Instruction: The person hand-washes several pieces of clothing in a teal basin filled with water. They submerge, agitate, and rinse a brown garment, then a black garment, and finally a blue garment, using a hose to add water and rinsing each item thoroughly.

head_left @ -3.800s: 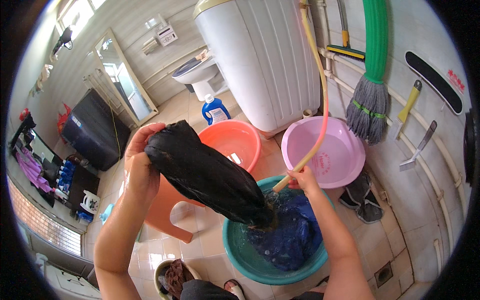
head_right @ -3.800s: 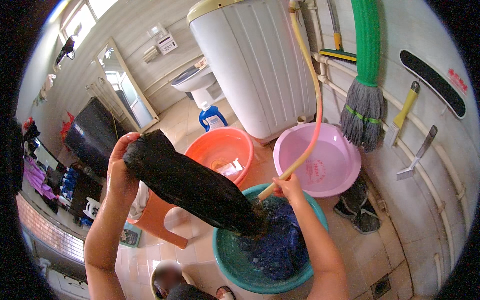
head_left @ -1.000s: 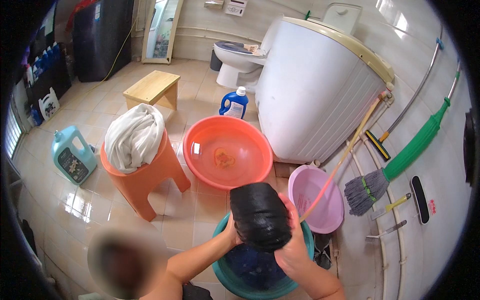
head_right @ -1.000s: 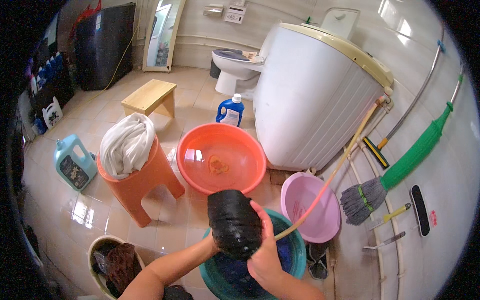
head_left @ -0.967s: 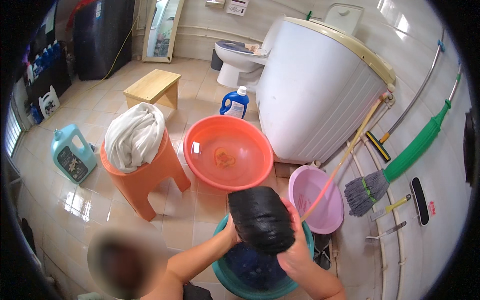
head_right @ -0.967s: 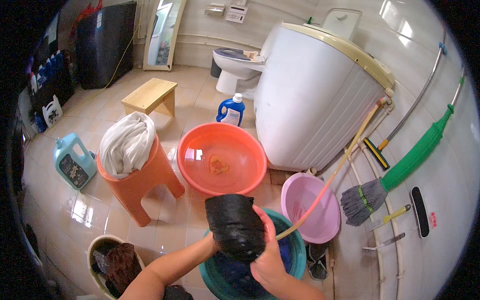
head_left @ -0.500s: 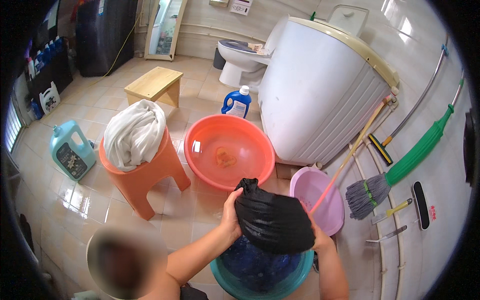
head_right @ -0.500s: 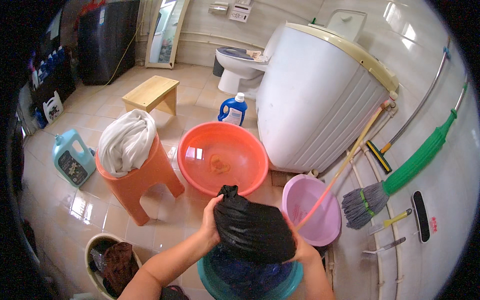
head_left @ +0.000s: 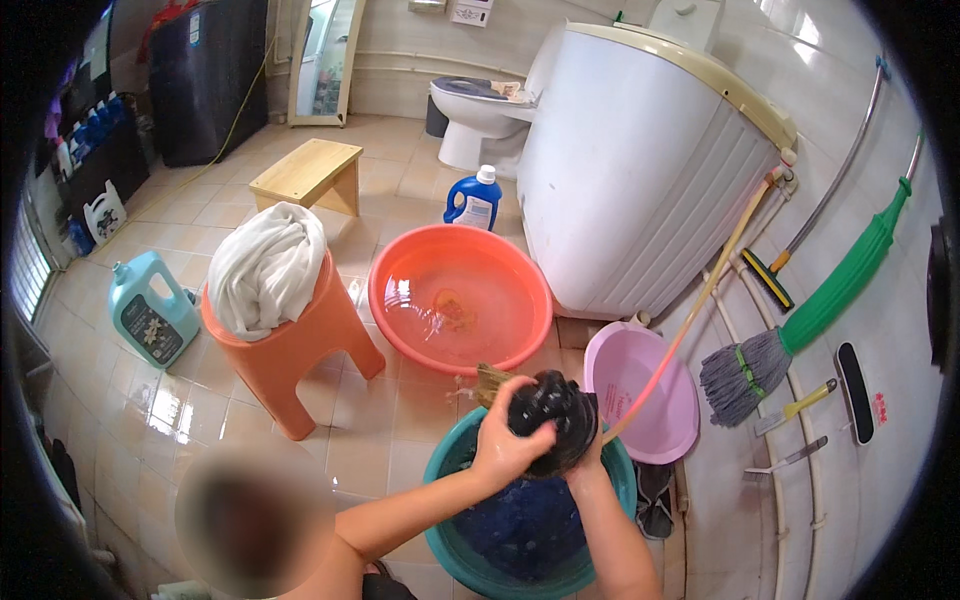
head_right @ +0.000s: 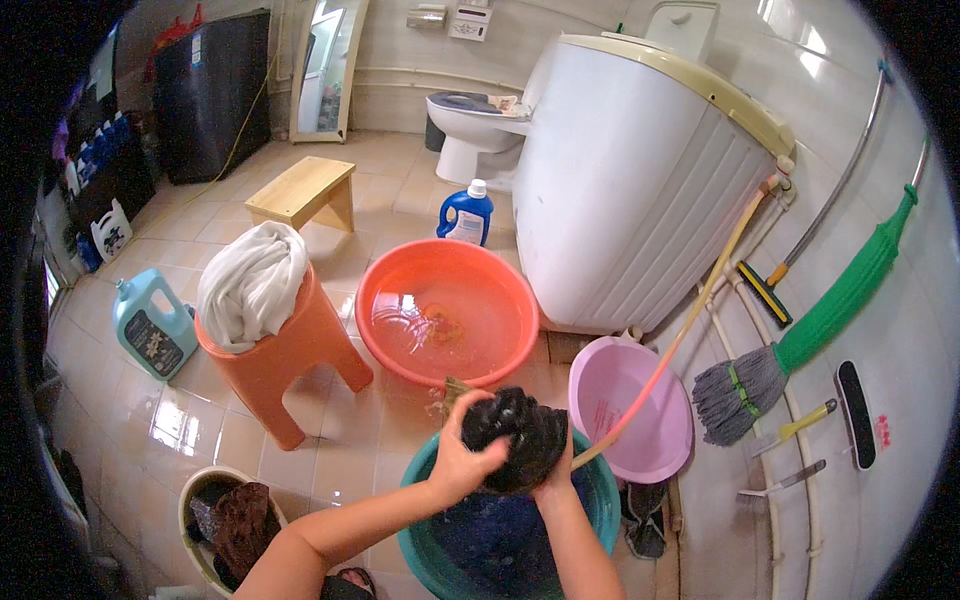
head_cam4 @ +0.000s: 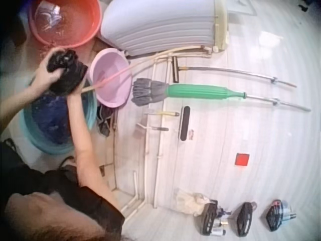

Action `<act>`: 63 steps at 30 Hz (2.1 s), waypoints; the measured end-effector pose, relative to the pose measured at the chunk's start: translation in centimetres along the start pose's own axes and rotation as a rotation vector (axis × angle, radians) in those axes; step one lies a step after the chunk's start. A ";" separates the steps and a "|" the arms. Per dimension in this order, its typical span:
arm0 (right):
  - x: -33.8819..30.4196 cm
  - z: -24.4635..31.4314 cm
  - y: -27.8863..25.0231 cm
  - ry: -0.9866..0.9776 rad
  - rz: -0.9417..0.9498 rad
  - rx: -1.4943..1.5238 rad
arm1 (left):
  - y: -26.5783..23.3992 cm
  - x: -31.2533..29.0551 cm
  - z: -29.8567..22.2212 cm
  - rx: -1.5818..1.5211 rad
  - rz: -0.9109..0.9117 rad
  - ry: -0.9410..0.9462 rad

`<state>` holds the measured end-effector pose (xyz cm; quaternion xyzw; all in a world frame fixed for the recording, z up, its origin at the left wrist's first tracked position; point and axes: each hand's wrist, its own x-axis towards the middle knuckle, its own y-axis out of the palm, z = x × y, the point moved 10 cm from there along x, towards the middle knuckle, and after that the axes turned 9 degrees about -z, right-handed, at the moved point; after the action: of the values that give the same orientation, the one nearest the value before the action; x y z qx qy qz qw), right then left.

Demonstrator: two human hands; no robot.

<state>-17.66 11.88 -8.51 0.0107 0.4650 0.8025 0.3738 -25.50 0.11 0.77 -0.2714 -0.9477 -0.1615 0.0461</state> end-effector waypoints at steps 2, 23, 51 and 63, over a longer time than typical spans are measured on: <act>-0.3 -0.4 -0.5 0.080 0.027 -0.055 | 0.9 -1.4 -1.2 0.255 0.109 0.122; -2.2 -1.3 -1.7 0.227 0.137 -1.330 | 4.7 -12.3 -0.3 0.529 0.999 0.670; -1.6 5.1 -24.0 0.235 -0.651 -1.206 | 2.7 2.6 -9.0 0.403 0.380 0.266; 0.8 7.2 -18.9 0.123 -0.349 -0.458 | 6.7 0.9 -8.8 0.602 0.463 0.256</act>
<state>-4.50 23.10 -18.95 -0.2026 0.2886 0.8093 0.4698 -22.70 2.95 11.14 -0.4297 -0.8531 0.1055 0.2766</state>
